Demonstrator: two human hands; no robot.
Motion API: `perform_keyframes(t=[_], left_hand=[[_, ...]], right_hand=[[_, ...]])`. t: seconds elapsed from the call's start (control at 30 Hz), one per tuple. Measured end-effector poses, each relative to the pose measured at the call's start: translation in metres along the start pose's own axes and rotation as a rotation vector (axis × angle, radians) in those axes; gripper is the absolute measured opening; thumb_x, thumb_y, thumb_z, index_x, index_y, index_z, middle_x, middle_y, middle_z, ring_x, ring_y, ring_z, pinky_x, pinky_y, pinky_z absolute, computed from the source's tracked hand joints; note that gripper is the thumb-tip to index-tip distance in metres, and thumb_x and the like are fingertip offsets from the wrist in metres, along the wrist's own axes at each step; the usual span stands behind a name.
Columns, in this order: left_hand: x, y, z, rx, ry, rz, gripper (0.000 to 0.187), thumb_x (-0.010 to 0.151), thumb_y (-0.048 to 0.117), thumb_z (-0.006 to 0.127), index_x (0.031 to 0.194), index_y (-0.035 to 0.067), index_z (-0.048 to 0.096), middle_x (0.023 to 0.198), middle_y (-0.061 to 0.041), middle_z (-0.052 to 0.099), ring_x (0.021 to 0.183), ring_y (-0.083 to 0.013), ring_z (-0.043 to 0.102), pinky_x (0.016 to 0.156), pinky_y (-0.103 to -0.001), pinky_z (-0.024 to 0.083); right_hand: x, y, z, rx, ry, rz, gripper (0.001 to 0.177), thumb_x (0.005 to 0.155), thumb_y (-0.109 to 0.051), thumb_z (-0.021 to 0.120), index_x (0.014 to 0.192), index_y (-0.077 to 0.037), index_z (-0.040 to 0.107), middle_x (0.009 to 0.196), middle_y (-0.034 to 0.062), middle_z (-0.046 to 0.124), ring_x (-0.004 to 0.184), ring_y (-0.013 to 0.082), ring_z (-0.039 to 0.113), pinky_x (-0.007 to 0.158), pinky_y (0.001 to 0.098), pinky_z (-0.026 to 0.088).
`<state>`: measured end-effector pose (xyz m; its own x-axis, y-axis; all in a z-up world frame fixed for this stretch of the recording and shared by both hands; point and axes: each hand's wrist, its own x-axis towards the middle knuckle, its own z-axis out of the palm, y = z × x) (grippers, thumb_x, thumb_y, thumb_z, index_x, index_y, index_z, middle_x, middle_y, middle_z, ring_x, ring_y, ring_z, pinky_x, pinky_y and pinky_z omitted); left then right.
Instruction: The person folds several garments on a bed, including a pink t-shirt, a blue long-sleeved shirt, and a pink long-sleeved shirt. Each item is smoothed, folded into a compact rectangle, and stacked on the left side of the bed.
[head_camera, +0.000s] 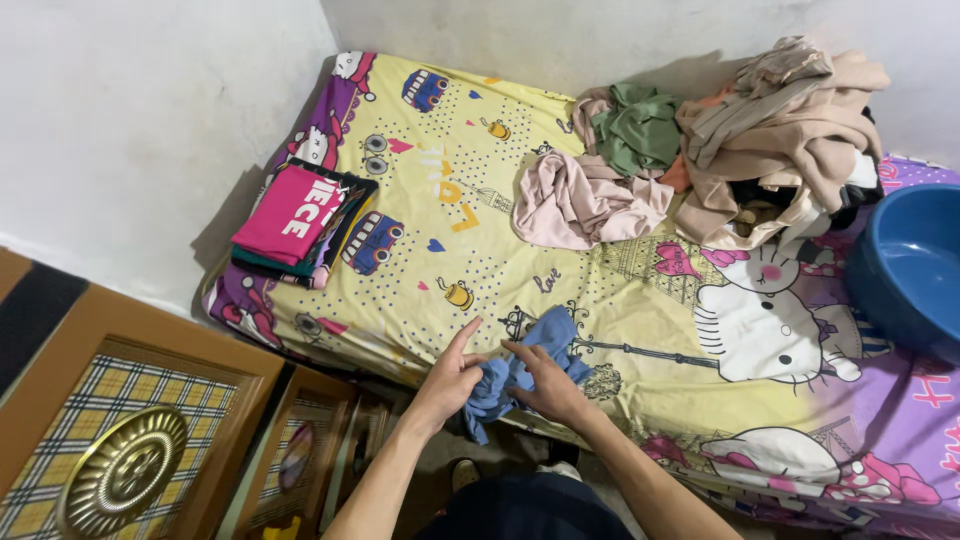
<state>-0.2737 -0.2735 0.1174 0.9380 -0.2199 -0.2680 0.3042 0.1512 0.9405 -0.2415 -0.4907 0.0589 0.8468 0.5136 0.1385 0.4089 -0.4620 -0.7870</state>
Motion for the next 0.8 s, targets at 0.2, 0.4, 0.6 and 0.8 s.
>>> perform_keyframes(t=[0.2, 0.4, 0.6, 0.8], left_hand=[[-0.031, 0.012, -0.056, 0.025, -0.084, 0.005, 0.084, 0.081, -0.01, 0.049, 0.16, 0.016, 0.039, 0.1, -0.013, 0.072, 0.084, -0.0127, 0.066, 0.075, -0.025, 0.052], [-0.036, 0.014, -0.118, 0.288, 0.036, 0.093, 0.07, 0.088, 0.004, 0.059, 0.157, 0.013, 0.047, 0.108, -0.015, 0.07, 0.098, -0.0172, 0.062, 0.089, -0.029, 0.05], [-0.026, 0.012, -0.092, 0.661, 0.069, 0.07, 0.091, 0.077, 0.025, 0.087, 0.154, 0.017, 0.04, 0.121, -0.014, 0.065, 0.115, -0.0242, 0.063, 0.098, -0.037, 0.05], [-0.016, 0.002, -0.032, 0.76, 0.038, 0.163, 0.08, 0.079, 0.011, 0.075, 0.153, 0.016, 0.045, 0.102, -0.019, 0.074, 0.089, -0.0285, 0.07, 0.081, -0.037, 0.054]], right_hand=[[0.008, -0.037, 0.024, -0.028, -0.118, -0.125, 0.028, 0.086, -0.016, 0.074, 0.112, -0.005, 0.07, 0.117, 0.0164, 0.068, 0.11, 0.0354, 0.066, 0.093, 0.0427, 0.053], [0.009, -0.063, 0.017, 0.071, -0.138, 0.249, 0.018, 0.093, -0.022, 0.065, 0.098, -0.005, 0.068, 0.086, 0.0094, 0.069, 0.078, 0.03, 0.07, 0.072, 0.0405, 0.054], [0.015, -0.063, 0.008, 0.113, 0.053, 0.16, 0.028, 0.097, -0.021, 0.059, 0.08, 0.0, 0.053, 0.067, 0.0063, 0.051, 0.067, 0.0141, 0.049, 0.062, 0.0337, 0.046], [0.014, -0.063, 0.001, 0.191, 0.057, 0.269, 0.029, 0.101, -0.026, 0.058, 0.084, -0.002, 0.055, 0.068, 0.003, 0.049, 0.069, 0.0106, 0.045, 0.06, 0.0314, 0.044]])
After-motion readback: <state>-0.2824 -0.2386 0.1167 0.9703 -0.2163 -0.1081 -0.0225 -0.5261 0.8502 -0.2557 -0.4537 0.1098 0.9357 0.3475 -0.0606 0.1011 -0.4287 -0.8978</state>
